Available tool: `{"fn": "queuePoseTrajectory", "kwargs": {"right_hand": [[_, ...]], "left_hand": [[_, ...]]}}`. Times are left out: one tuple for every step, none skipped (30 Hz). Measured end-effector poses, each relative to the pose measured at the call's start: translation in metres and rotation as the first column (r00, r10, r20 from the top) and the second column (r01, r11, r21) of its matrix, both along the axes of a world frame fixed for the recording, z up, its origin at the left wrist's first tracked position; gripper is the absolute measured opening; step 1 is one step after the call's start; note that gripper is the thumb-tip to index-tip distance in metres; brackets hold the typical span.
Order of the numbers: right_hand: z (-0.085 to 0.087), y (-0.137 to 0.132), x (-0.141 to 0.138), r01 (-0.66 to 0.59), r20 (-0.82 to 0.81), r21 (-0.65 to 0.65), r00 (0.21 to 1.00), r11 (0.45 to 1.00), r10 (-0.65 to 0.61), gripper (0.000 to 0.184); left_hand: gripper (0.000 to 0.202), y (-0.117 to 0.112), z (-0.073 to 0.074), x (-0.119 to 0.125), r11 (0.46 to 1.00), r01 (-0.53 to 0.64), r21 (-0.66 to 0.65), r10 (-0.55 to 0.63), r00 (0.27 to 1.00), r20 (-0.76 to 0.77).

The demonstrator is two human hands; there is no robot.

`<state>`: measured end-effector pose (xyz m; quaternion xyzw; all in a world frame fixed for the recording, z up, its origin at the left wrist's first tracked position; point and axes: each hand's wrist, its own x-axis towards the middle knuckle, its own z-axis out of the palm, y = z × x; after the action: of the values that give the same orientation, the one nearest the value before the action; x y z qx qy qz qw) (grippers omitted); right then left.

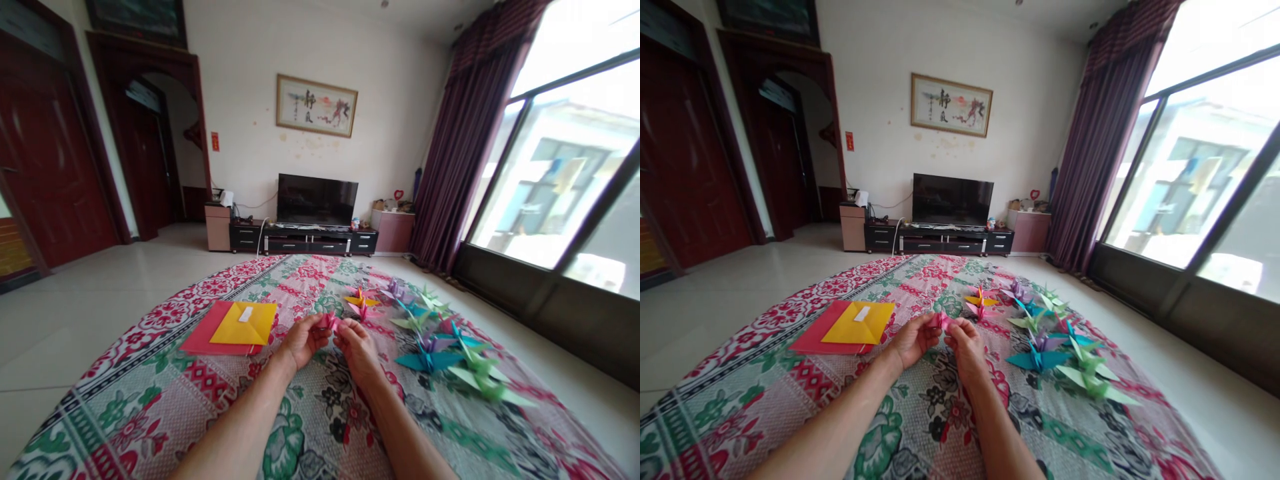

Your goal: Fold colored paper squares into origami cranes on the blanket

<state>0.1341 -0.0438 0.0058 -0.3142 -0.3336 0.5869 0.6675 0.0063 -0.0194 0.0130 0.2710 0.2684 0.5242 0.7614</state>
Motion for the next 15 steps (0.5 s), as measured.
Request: {"fn": "queuePoseTrajectory", "kwargs": {"right_hand": [[-0.0006, 0.0003, -0.0003, 0.020, 0.015, 0.001, 1.000, 1.000, -0.020, 0.025], [-0.0012, 0.0006, -0.0004, 0.036, 0.032, 0.001, 0.999, 0.999, -0.036, 0.028], [-0.0017, 0.0008, -0.0003, 0.049, 0.053, 0.004, 0.997, 0.999, -0.049, 0.030], [-0.0019, 0.0010, -0.0001, 0.059, 0.078, 0.009, 0.995, 0.998, -0.059, 0.030], [-0.0020, 0.0012, 0.0001, 0.066, 0.107, 0.017, 0.992, 0.998, -0.068, 0.029], [-0.0019, 0.0012, 0.0005, 0.075, 0.134, 0.025, 0.988, 0.997, -0.077, 0.028], [-0.0017, 0.0013, 0.0008, 0.083, 0.159, 0.031, 0.983, 0.996, -0.086, 0.026], [-0.0013, 0.0012, 0.0011, 0.089, 0.178, 0.035, 0.979, 0.995, -0.094, 0.025], [-0.0009, 0.0012, 0.0014, 0.094, 0.190, 0.037, 0.977, 0.995, -0.099, 0.025], [-0.0005, 0.0012, 0.0016, 0.096, 0.194, 0.037, 0.976, 0.995, -0.101, 0.024], [-0.0001, 0.0012, 0.0017, 0.095, 0.192, 0.036, 0.976, 0.995, -0.100, 0.024], [0.0002, 0.0012, 0.0018, 0.093, 0.186, 0.035, 0.978, 0.995, -0.098, 0.024], [0.0004, 0.0013, 0.0019, 0.086, 0.176, 0.035, 0.980, 0.996, -0.091, 0.023], [0.0005, 0.0015, 0.0018, 0.077, 0.164, 0.035, 0.983, 0.996, -0.082, 0.023], [0.0005, 0.0017, 0.0016, 0.065, 0.149, 0.033, 0.986, 0.997, -0.069, 0.024]], "left_hand": [[0.007, 0.0004, -0.0001, 0.0001, 1.000, 0.001, 0.002, -0.001, 1.000, -0.006], [0.007, 0.0006, -0.0002, 0.0002, 1.000, 0.004, 0.006, -0.004, 1.000, -0.016], [0.008, 0.0007, -0.0002, 0.0003, 1.000, 0.010, 0.013, -0.009, 1.000, -0.028], [0.008, 0.0006, -0.0001, 0.0005, 1.000, 0.016, 0.020, -0.015, 0.999, -0.040], [0.008, 0.0005, 0.0002, 0.0007, 0.999, 0.020, 0.025, -0.019, 0.999, -0.050], [0.008, 0.0003, 0.0004, 0.0010, 0.999, 0.023, 0.030, -0.021, 0.998, -0.058], [0.008, 0.0001, 0.0006, 0.0012, 0.999, 0.024, 0.034, -0.022, 0.998, -0.064], [0.008, 0.0000, 0.0007, 0.0015, 0.999, 0.022, 0.035, -0.020, 0.997, -0.068], [0.007, -0.0001, 0.0006, 0.0017, 0.999, 0.021, 0.034, -0.018, 0.997, -0.073], [0.007, 0.0000, 0.0004, 0.0020, 0.999, 0.019, 0.033, -0.016, 0.997, -0.076], [0.007, 0.0002, 0.0000, 0.0021, 0.999, 0.017, 0.033, -0.015, 0.997, -0.078], [0.007, 0.0004, -0.0006, 0.0023, 0.999, 0.018, 0.034, -0.016, 0.997, -0.078], [0.007, 0.0008, -0.0012, 0.0023, 0.999, 0.022, 0.035, -0.019, 0.997, -0.077], [0.007, 0.0011, -0.0018, 0.0022, 0.999, 0.026, 0.033, -0.024, 0.997, -0.075], [0.008, 0.0015, -0.0023, 0.0021, 0.999, 0.030, 0.027, -0.028, 0.997, -0.072]]}}
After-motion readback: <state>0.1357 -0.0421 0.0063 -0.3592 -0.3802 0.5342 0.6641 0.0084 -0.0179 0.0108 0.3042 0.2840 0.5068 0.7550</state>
